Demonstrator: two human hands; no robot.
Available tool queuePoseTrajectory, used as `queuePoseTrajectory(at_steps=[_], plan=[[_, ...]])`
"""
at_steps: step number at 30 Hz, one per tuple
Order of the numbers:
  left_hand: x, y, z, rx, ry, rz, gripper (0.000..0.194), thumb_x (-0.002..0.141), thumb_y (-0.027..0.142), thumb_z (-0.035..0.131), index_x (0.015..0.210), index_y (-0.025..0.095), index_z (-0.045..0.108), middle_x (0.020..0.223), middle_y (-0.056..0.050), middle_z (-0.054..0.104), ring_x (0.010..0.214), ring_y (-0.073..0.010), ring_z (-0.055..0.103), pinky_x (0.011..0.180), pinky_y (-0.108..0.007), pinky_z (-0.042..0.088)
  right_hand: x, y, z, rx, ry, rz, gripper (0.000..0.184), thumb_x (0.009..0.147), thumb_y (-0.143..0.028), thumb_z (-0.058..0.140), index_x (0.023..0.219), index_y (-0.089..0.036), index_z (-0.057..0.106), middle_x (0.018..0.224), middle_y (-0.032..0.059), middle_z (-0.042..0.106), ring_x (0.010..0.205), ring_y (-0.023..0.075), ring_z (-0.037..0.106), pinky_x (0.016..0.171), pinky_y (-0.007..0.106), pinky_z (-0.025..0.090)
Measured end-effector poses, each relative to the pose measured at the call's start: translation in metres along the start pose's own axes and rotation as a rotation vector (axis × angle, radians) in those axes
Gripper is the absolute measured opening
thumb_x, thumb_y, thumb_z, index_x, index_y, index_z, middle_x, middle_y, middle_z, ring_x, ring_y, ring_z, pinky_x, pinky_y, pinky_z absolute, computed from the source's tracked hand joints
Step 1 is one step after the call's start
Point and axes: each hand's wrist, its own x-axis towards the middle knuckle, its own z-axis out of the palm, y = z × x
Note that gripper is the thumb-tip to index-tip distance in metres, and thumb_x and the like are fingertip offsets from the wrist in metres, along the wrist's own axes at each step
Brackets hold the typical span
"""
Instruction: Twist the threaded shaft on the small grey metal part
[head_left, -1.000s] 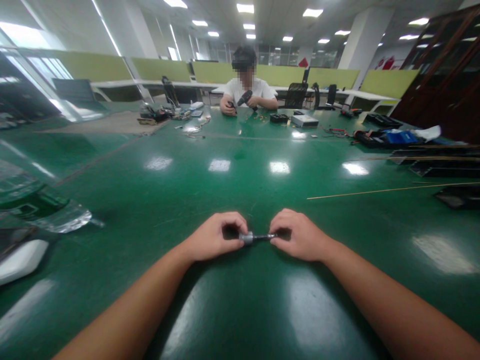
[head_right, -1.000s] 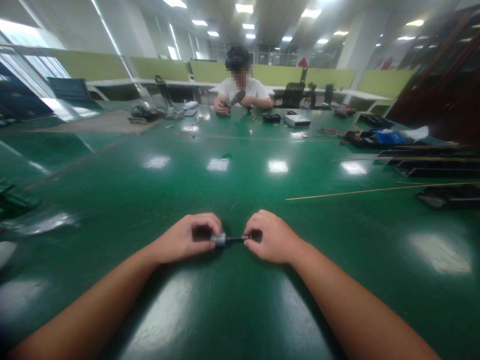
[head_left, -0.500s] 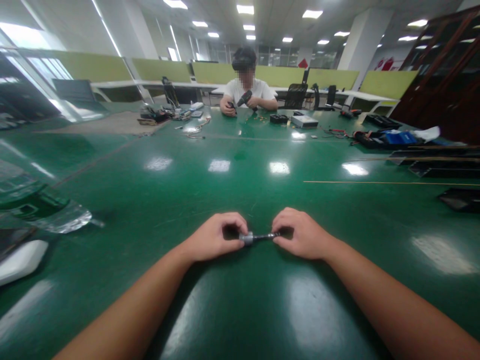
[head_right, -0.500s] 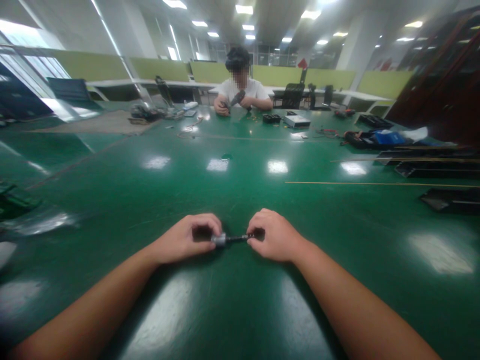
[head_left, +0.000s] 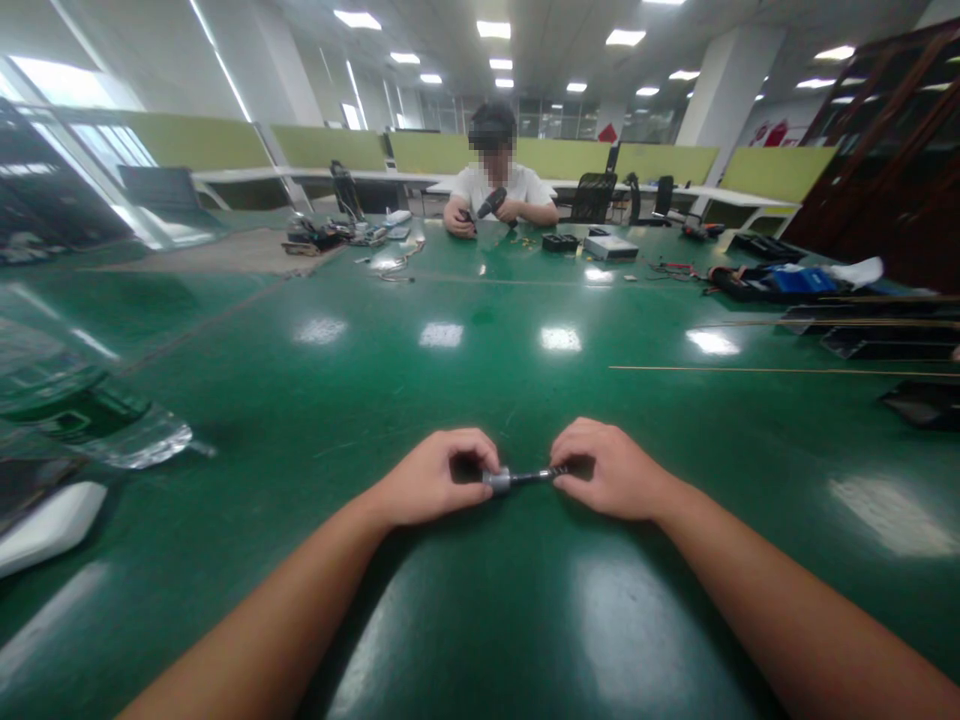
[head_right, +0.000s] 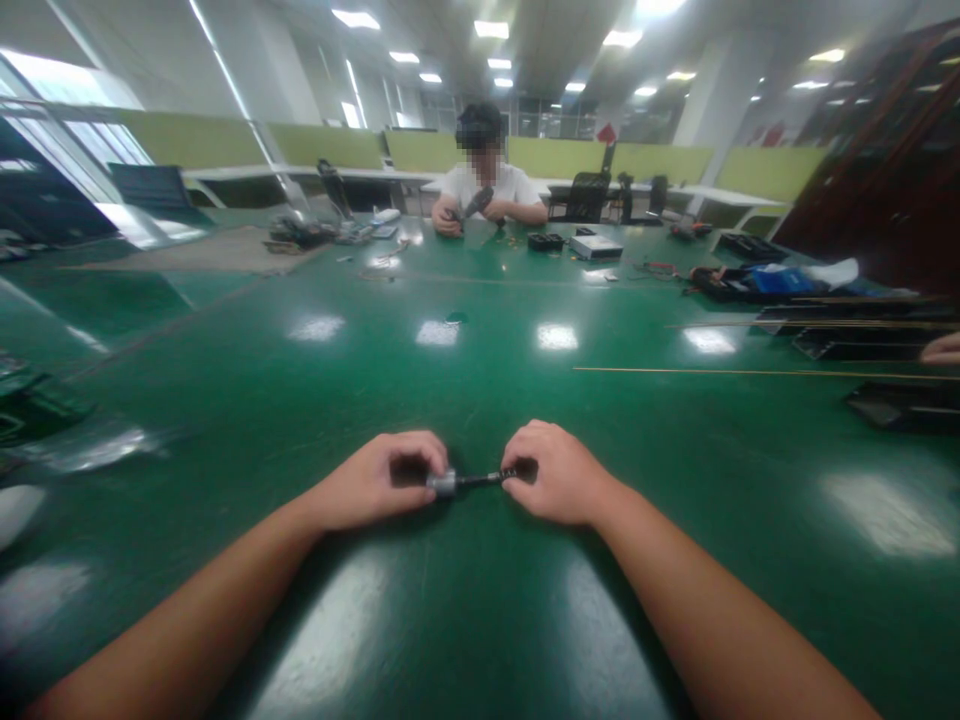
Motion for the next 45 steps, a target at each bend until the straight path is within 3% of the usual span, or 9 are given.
queuePoseTrajectory(at_steps=[15, 27, 36, 41, 45], plan=[[0.000, 0.000, 0.000, 0.006, 0.007, -0.007, 0.013, 0.077, 0.017, 0.073, 0.089, 0.014, 0.069, 0.094, -0.005, 0.066, 0.088, -0.0189, 0.064, 0.082, -0.031, 0.051, -0.002, 0.007, -0.007, -0.017, 0.005, -0.006, 0.012, 0.072, -0.012, 0.074, 0.079, -0.020, 0.073, 0.094, 0.0044, 0.073, 0.089, 0.0209, 0.063, 0.084, 0.038, 0.051], [0.001, 0.003, 0.002, 0.052, 0.015, -0.034, 0.016, 0.074, 0.019, 0.076, 0.088, 0.014, 0.070, 0.091, -0.005, 0.067, 0.087, -0.0197, 0.063, 0.081, -0.031, 0.050, 0.011, -0.016, 0.032, 0.005, 0.022, -0.049, 0.011, 0.082, -0.017, 0.072, 0.092, -0.020, 0.071, 0.094, 0.0040, 0.073, 0.092, 0.0201, 0.062, 0.085, 0.035, 0.049], [0.000, 0.007, 0.003, 0.117, 0.018, -0.080, 0.028, 0.073, 0.025, 0.077, 0.098, 0.016, 0.067, 0.096, -0.004, 0.068, 0.091, -0.0207, 0.063, 0.085, -0.032, 0.050, 0.007, -0.018, 0.023, 0.014, 0.005, -0.035, 0.018, 0.077, -0.017, 0.074, 0.095, -0.019, 0.070, 0.098, 0.0051, 0.072, 0.094, 0.0207, 0.062, 0.087, 0.035, 0.050], [-0.001, 0.004, 0.003, 0.091, 0.001, -0.063, 0.022, 0.082, 0.029, 0.071, 0.099, 0.016, 0.065, 0.096, -0.004, 0.067, 0.091, -0.0202, 0.063, 0.084, -0.032, 0.050, 0.006, -0.018, 0.023, 0.031, 0.006, -0.026, 0.016, 0.079, -0.016, 0.072, 0.093, -0.020, 0.070, 0.095, 0.0046, 0.072, 0.091, 0.0203, 0.062, 0.085, 0.035, 0.050], [-0.001, 0.005, 0.003, 0.089, -0.011, -0.067, 0.019, 0.080, 0.025, 0.071, 0.095, 0.015, 0.066, 0.093, -0.004, 0.067, 0.088, -0.0198, 0.063, 0.082, -0.031, 0.050, 0.006, -0.018, 0.024, 0.033, 0.013, -0.028, 0.013, 0.080, -0.015, 0.071, 0.091, -0.020, 0.070, 0.094, 0.0045, 0.072, 0.091, 0.0202, 0.062, 0.085, 0.035, 0.050]])
